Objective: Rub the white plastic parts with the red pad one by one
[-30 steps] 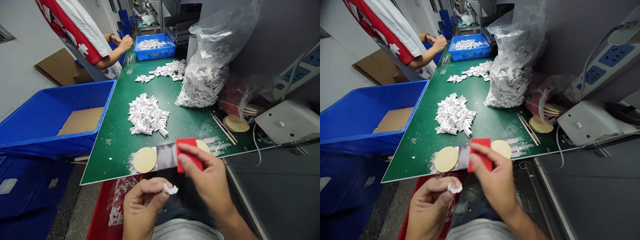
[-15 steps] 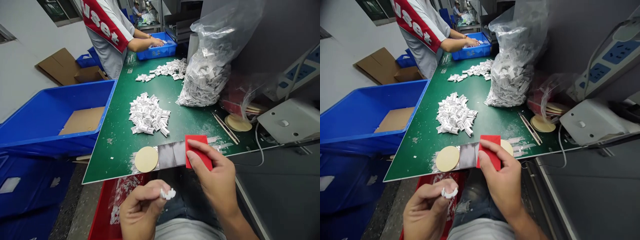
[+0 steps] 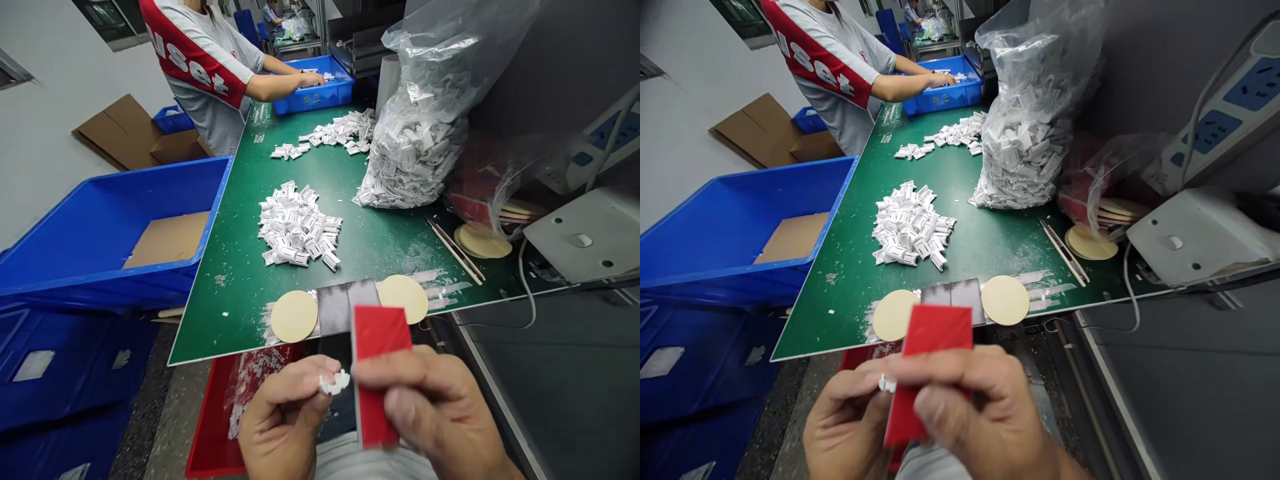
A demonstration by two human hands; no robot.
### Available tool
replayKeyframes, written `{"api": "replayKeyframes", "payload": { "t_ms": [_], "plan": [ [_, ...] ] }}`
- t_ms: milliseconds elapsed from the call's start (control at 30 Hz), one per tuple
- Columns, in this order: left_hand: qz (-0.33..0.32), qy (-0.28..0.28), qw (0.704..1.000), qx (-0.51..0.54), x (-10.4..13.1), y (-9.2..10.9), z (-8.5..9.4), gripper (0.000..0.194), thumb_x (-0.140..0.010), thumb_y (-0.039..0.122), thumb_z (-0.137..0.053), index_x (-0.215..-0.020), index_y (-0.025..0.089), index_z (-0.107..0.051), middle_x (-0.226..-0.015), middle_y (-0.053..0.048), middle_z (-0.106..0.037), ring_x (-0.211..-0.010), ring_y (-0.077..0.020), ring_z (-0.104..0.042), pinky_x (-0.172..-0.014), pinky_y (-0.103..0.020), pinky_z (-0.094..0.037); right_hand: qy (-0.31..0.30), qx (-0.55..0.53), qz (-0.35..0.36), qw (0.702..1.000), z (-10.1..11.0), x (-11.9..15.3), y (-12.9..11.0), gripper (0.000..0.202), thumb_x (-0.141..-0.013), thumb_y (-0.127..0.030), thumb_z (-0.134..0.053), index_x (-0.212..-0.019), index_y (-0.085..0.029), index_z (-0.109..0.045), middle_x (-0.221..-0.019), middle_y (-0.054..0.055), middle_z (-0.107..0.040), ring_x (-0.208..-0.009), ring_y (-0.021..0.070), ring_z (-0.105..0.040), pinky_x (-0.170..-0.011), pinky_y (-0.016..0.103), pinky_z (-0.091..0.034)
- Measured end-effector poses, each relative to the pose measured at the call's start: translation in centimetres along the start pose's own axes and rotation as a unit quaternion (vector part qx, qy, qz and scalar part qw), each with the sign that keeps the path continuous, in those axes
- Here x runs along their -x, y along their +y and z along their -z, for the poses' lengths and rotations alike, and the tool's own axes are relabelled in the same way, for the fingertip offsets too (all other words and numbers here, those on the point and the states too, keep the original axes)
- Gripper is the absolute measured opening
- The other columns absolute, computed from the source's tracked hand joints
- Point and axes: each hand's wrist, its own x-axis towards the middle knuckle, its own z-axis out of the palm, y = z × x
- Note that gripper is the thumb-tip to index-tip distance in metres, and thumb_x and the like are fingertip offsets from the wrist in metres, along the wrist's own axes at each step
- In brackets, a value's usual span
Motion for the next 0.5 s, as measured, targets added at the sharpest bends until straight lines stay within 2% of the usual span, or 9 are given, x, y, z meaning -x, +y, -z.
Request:
{"api": "replayKeyframes", "payload": {
  "t_ms": [33,67,167,200,300,400,500],
  "plan": [
    [-0.009,0.006,1.0,-0.006,0.1,0.0,0.0,0.016,-0.076,0.013,-0.088,-0.082,0.027,-0.081,-0.083,-0.001,-0.085,-0.078,-0.021,-0.082,-0.072,-0.029,-0.067,-0.017,0.016,-0.016,1.0,0.2,-0.2,0.1,0.016,-0.092,-0.041,-0.076,-0.103,-0.037,-0.087,-0.084,0.0,-0.085,-0.068,0.0175,-0.077,-0.062,0.023,-0.061],
    [-0.016,0.009,1.0,-0.011,0.2,0.0,0.0,0.017,-0.076,0.012,-0.088,-0.083,0.027,-0.081,-0.084,-0.001,-0.085,-0.078,-0.0208,-0.082,-0.071,-0.029,-0.067,0.006,0.043,-0.024,0.999,0.4,-0.4,0.3,0.015,-0.09,-0.038,-0.078,-0.102,-0.036,-0.087,-0.077,0.0,-0.084,-0.065,0.0159,-0.076,-0.062,0.021,-0.06],
    [-0.039,0.011,0.999,-0.025,0.5,-0.2,0.2,0.021,-0.077,0.009,-0.086,-0.087,0.027,-0.081,-0.085,0.0,-0.085,-0.075,-0.02,-0.082,-0.07,-0.027,-0.068,0.203,0.125,0.004,0.971,0.6,-1.1,0.8,0.019,-0.086,-0.028,-0.083,-0.103,-0.036,-0.087,-0.06,-0.005,-0.079,-0.053,0.0108,-0.07,-0.055,0.014,-0.057],
    [-0.038,0.009,0.999,-0.025,0.5,-0.2,0.2,0.021,-0.077,0.009,-0.086,-0.087,0.027,-0.081,-0.086,0.0,-0.085,-0.075,-0.0199,-0.082,-0.07,-0.027,-0.068,0.236,0.144,0.037,0.96,0.5,-1.2,0.8,0.022,-0.082,-0.027,-0.086,-0.102,-0.037,-0.087,-0.06,-0.005,-0.079,-0.051,0.0114,-0.07,-0.054,0.015,-0.057],
    [-0.029,-0.005,1.0,-0.001,0.7,0.0,0.3,0.02,-0.076,0.012,-0.088,-0.086,0.028,-0.081,-0.086,0.0,-0.085,-0.075,-0.021,-0.082,-0.07,-0.029,-0.068,0.202,0.225,0.127,0.945,0.0,-1.1,0.9,0.026,-0.075,-0.023,-0.09,-0.099,-0.035,-0.088,-0.074,-0.002,-0.085,-0.055,0.0172,-0.074,-0.056,0.022,-0.063],
    [-0.039,-0.01,0.999,0.001,0.6,0.4,0.4,0.023,-0.075,0.011,-0.088,-0.087,0.029,-0.081,-0.085,0.001,-0.085,-0.074,-0.0202,-0.082,-0.07,-0.027,-0.068,0.254,0.28,0.147,0.914,-0.4,-0.9,1.0,0.027,-0.081,-0.018,-0.084,-0.103,-0.032,-0.087,-0.083,0.0,-0.087,-0.058,0.018,-0.077,-0.059,0.023,-0.065],
    [-0.024,-0.015,1.0,0.008,0.5,0.4,0.4,0.02,-0.076,0.015,-0.088,-0.087,0.029,-0.081,-0.086,0.0,-0.085,-0.074,-0.02,-0.082,-0.069,-0.028,-0.068,0.201,0.288,0.204,0.914,-0.6,-0.7,1.0,0.029,-0.077,-0.021,-0.088,-0.102,-0.035,-0.087,-0.076,-0.002,-0.086,-0.051,0.0171,-0.074,-0.049,0.021,-0.062]
  ]
}}
